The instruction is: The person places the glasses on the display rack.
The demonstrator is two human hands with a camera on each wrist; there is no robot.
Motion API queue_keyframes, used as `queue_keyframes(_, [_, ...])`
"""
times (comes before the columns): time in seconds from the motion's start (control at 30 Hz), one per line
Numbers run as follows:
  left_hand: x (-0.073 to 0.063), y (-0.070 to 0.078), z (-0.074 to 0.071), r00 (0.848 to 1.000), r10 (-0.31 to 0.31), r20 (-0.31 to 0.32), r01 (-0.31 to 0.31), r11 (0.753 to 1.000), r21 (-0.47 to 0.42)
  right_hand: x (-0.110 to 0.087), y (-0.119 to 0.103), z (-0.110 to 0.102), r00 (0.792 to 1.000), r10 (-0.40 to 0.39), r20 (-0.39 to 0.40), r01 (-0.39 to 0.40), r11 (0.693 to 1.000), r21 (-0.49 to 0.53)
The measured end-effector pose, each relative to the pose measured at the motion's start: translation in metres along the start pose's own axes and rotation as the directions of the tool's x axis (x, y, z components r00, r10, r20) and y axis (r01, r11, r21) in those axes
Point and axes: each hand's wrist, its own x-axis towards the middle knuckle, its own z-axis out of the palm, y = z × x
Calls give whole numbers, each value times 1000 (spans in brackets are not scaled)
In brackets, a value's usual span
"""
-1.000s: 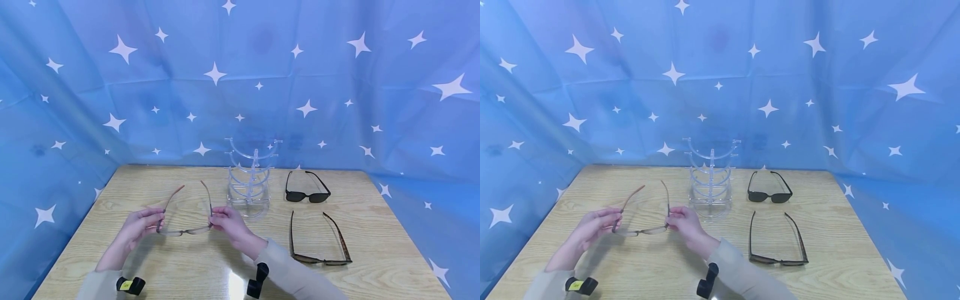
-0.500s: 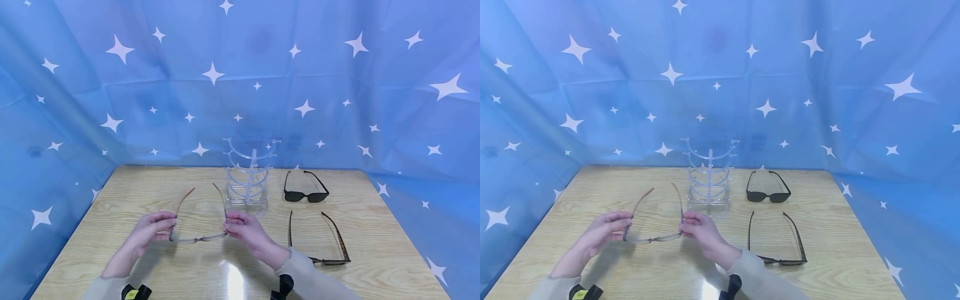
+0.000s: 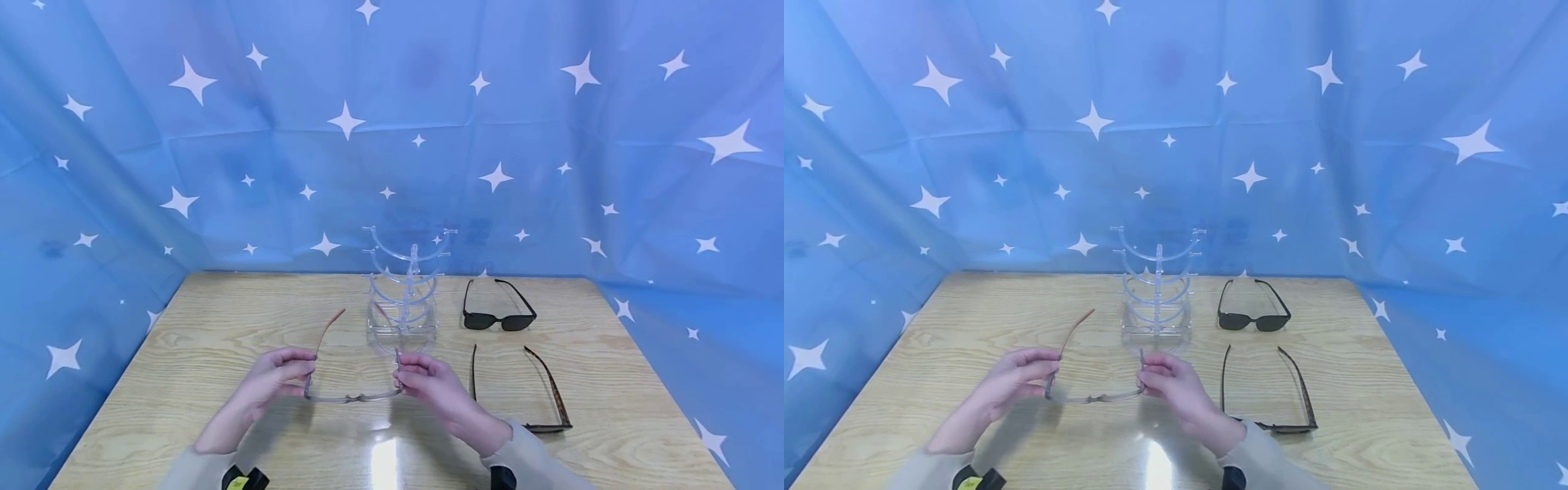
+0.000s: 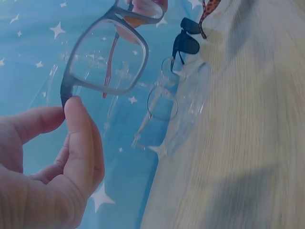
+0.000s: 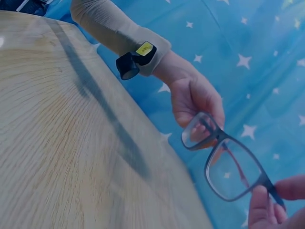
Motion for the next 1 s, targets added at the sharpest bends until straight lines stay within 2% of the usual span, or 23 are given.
queue_keyframes(0.17, [4,3,12,999,12,30,-12,1000,-13,-8,-2,-10,1000,-3,-11,3,1000,17])
queue_keyframes(0.37, [9,4,24,999,29,45,-28,999,-36,-16,-3,-23,1000,-14,-6,14,1000,24])
queue_keyframes(0.57, [14,5,34,998,34,56,-32,999,-32,-22,-4,-31,999,-10,-33,11,1000,25])
queue_keyframes(0.77, [18,5,42,998,31,63,-29,999,-30,-25,-5,-37,996,-11,-86,11,1000,-1])
queue_keyframes(1.0, [26,6,52,998,27,53,-25,999,-39,-26,-9,-45,994,-36,-105,31,998,-47])
